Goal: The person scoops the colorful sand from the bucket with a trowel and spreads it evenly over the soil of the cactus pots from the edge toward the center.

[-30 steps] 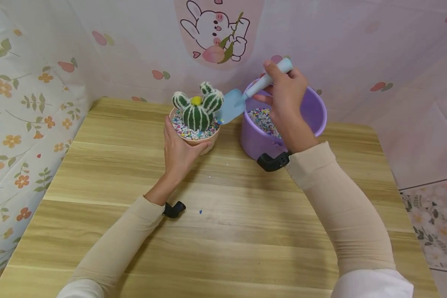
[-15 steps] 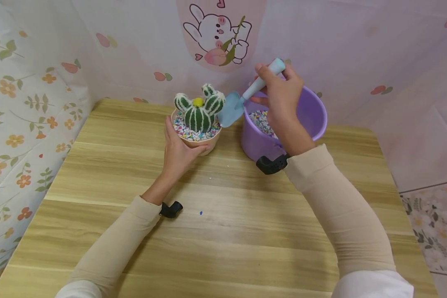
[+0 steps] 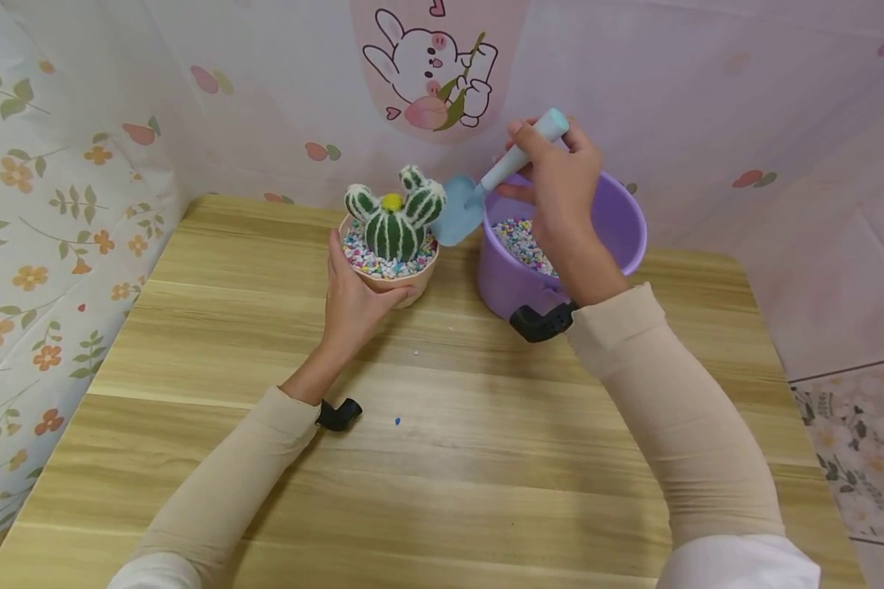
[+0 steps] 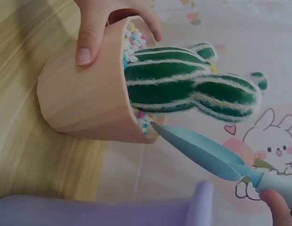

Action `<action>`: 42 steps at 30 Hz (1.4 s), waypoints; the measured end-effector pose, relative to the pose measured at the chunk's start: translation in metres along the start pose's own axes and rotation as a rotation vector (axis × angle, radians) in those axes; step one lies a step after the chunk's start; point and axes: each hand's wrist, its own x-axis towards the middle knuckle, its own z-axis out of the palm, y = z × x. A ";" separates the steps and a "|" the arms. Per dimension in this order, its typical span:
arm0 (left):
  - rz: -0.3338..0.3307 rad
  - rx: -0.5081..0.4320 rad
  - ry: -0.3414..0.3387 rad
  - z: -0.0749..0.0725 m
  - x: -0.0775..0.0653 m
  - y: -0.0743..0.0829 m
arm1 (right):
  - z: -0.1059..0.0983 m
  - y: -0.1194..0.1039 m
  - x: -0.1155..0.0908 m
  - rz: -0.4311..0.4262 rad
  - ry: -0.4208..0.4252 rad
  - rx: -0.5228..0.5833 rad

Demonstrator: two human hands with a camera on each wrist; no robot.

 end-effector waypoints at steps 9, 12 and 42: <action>-0.004 -0.003 0.014 0.005 0.007 0.002 | -0.011 -0.018 0.010 -0.014 0.037 0.067; -0.004 0.003 0.012 0.007 0.010 0.002 | -0.015 -0.026 0.014 -0.022 0.063 0.101; -0.005 0.022 0.028 0.030 0.037 0.009 | -0.091 -0.058 0.051 0.027 0.222 0.029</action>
